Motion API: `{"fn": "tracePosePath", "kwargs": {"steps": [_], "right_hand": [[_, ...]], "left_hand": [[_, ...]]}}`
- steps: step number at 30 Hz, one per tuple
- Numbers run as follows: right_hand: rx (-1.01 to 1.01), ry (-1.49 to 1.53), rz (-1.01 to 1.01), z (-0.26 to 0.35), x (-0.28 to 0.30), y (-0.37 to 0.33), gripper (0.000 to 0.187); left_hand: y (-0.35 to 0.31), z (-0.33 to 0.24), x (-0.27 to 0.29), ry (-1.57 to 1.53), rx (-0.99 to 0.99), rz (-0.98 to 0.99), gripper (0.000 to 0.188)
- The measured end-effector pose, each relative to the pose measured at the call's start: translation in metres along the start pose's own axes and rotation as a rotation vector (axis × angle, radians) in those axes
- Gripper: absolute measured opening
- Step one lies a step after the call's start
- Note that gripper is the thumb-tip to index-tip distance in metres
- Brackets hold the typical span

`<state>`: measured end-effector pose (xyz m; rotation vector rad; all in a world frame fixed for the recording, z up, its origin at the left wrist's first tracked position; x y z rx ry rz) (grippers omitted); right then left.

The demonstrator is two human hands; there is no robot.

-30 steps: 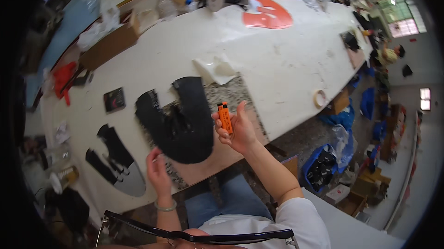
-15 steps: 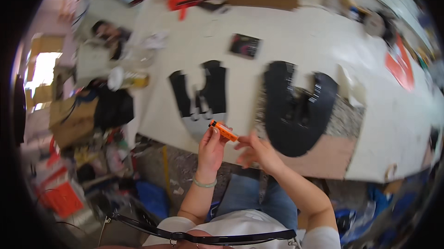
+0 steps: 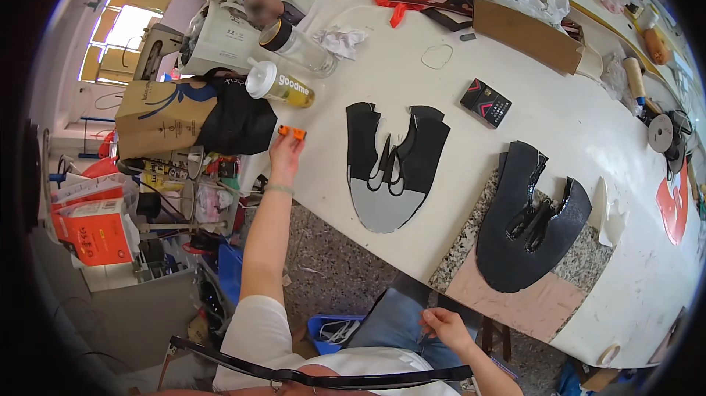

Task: The person attaches adhesive reinforcement patches to shoe upper pieces by peeling off their protective backings, pressing them onto the shoe components by hand, and stacking the completed pieces.

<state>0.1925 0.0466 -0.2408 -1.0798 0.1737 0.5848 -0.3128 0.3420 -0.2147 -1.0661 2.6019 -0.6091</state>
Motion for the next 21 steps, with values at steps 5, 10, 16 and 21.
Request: {"fn": "tracePosePath", "kwargs": {"steps": [5, 10, 16, 21], "right_hand": [[0.051, 0.050, -0.067, 0.011, 0.006, -0.005, 0.030], [0.182, 0.057, -0.058, 0.034, 0.006, -0.009, 0.030], [0.533, -0.078, -0.723, 0.104, 0.136, -0.102, 0.027], [0.819, -0.128, -1.379, 0.114, 0.270, -0.206, 0.023]], "left_hand": [[0.038, 0.005, 0.030, -0.029, 0.054, -0.309, 0.023], [0.056, -0.048, 0.081, 0.485, -0.308, -0.341, 0.063], [-0.149, 0.020, -0.123, 0.543, -0.510, 0.223, 0.048], [-0.293, 0.094, -0.267, 0.594, -0.374, 0.776, 0.033]]}}
Point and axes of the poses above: each hand's wrist, its own y-axis towards the middle knuckle, its own x-axis out of the back of the hand, z = x × y, the point moved 10 cm from there along y, towards the middle knuckle, and after that the axes turned 7 degrees about x, right-handed, at the moved point
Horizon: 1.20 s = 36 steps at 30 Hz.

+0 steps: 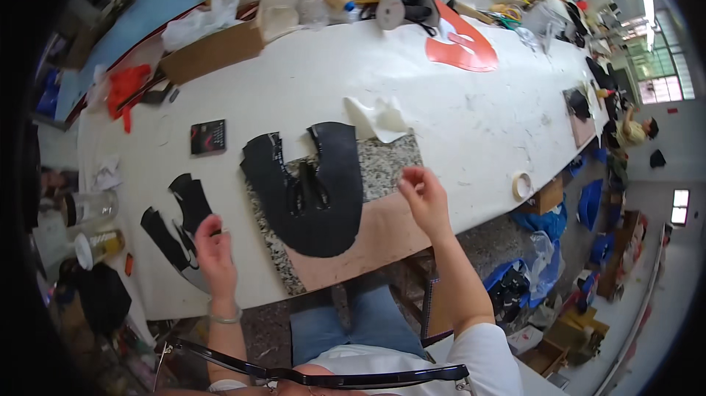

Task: The person attaches adhesive reinforcement patches to shoe upper pieces by peeling off their protective backings, pressing them onto the shoe components by hand, and stacking the completed pieces.

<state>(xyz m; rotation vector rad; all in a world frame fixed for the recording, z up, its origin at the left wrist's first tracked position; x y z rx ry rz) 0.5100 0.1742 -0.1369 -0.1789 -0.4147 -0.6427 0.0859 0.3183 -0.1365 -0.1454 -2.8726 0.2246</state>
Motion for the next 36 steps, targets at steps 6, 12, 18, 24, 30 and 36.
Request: {"fn": "tracePosePath", "kwargs": {"steps": [6, 12, 18, 24, 30, 36], "right_hand": [[0.489, -0.498, -0.244, 0.036, -0.005, 0.070, 0.028], [0.529, -0.527, -0.321, 0.015, -0.019, 0.129, 0.028], [0.270, 0.110, -0.201, 0.038, -0.009, 0.096, 0.034], [0.242, 0.440, -0.109, 0.081, 0.002, 0.007, 0.027], [-0.234, 0.286, 0.227, 0.011, -0.055, -0.061, 0.041], [-0.213, 0.259, 0.351, -0.020, -0.114, -0.082, 0.055]], "left_hand": [[0.005, -0.053, -0.173, -0.069, -0.037, 0.434, 0.024], [0.011, -0.055, -0.270, -0.175, 0.082, 0.629, 0.033], [0.027, -0.021, -0.301, -0.475, 0.405, 0.461, 0.077], [-0.007, -0.046, -0.258, -0.687, 0.488, 0.518, 0.046], [-0.077, 0.017, -0.159, -0.201, 0.506, 0.474, 0.026], [-0.066, 0.053, -0.106, -0.076, 0.428, 0.241, 0.031]]}}
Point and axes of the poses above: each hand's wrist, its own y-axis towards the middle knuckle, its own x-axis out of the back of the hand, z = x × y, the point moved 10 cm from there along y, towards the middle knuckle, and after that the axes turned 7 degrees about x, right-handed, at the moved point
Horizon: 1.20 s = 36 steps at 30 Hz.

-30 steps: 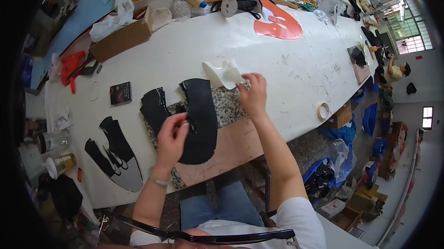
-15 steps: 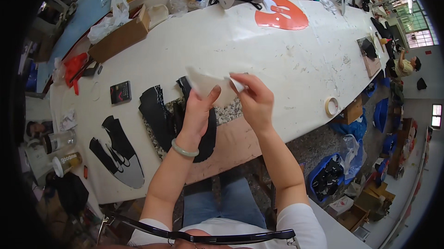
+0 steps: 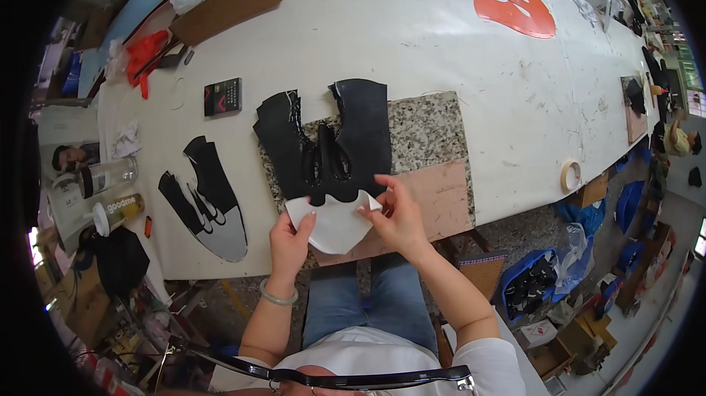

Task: The person attaches adhesive reinforcement patches to shoe upper pieces by peeling off their protective backings, pressing them onto the shoe components by hand, and stacking the completed pieces.

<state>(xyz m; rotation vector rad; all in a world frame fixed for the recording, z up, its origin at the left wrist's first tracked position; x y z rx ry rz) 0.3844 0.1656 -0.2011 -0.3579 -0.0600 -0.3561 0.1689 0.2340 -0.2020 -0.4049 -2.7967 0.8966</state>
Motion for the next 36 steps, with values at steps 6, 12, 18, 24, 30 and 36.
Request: {"fn": "tracePosePath", "kwargs": {"steps": [6, 12, 18, 24, 30, 36], "right_hand": [[0.065, -0.234, -0.027, 0.023, -0.008, 0.024, 0.063], [0.081, -0.252, -0.070, 0.017, -0.006, 0.032, 0.062], [0.065, -0.208, -0.097, 0.006, -0.004, 0.031, 0.062], [0.079, -0.190, -0.097, 0.003, -0.003, 0.033, 0.062], [0.145, -0.307, -0.094, 0.015, -0.006, 0.032, 0.062], [0.160, -0.703, -0.143, 0.027, 0.011, 0.034, 0.059]], "left_hand": [[0.017, -0.019, 0.014, 0.055, -0.119, -0.074, 0.051], [0.027, -0.016, 0.011, 0.116, -0.073, -0.044, 0.062], [0.031, -0.014, 0.009, 0.105, -0.065, -0.043, 0.067], [0.032, -0.013, 0.009, 0.125, -0.055, -0.057, 0.067], [0.032, -0.012, 0.010, 0.196, -0.067, -0.079, 0.070], [0.025, -0.053, 0.010, 0.654, -0.246, -0.259, 0.073]]}}
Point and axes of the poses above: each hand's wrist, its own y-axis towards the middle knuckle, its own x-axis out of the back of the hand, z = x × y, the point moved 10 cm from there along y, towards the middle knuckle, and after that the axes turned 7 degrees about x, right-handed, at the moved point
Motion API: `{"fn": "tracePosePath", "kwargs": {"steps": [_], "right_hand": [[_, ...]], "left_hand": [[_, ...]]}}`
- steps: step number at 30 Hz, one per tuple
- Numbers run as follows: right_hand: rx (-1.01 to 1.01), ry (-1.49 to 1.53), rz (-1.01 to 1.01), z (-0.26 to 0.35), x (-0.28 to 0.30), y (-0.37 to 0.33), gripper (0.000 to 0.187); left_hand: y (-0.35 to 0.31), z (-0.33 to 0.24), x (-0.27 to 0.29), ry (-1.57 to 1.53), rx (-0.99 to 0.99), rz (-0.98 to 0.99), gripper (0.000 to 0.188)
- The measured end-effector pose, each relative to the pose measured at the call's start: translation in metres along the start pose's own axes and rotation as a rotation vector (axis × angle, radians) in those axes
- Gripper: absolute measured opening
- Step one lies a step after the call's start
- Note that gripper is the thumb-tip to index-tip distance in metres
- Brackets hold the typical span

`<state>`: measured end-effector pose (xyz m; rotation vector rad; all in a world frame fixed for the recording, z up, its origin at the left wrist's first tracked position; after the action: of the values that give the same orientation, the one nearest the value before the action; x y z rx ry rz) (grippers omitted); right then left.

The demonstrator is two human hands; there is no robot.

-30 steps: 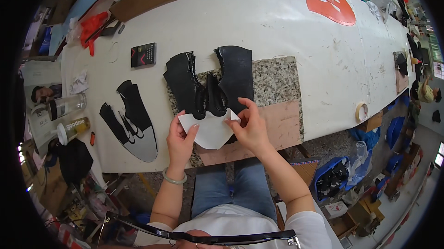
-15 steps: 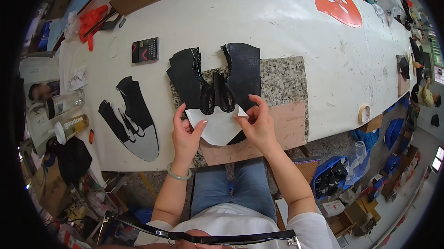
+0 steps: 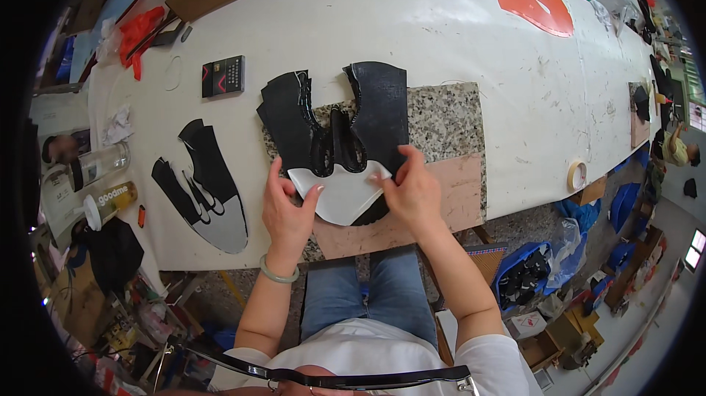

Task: The person attaches adhesive reinforcement patches to shoe upper pieces by peeling off their protective backings, pressing them onto the shoe components by hand, and stacking the completed pieces.

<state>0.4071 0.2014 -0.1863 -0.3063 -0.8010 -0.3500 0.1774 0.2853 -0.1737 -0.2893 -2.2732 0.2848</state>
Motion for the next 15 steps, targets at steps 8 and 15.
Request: {"fn": "tracePosePath", "kwargs": {"steps": [8, 15], "right_hand": [[0.765, 0.117, -0.062, 0.101, 0.006, -0.038, 0.035], [0.746, -0.189, 0.134, 0.095, -0.049, -0.025, 0.051]], "left_hand": [[-0.047, -0.037, -0.016, 0.318, -0.639, -0.111, 0.022], [-0.047, -0.002, -0.041, 0.464, -0.532, 0.000, 0.060]]}}
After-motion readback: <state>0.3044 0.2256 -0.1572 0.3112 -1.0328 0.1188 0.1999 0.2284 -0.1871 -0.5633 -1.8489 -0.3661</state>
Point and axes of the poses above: each hand's wrist, its own y-axis towards the middle knuckle, its own x-axis out of the back of the hand, z = x × y, the point moved 10 cm from there along y, towards the middle knuckle, and after that the axes turned 7 degrees about x, right-handed, at the moved point
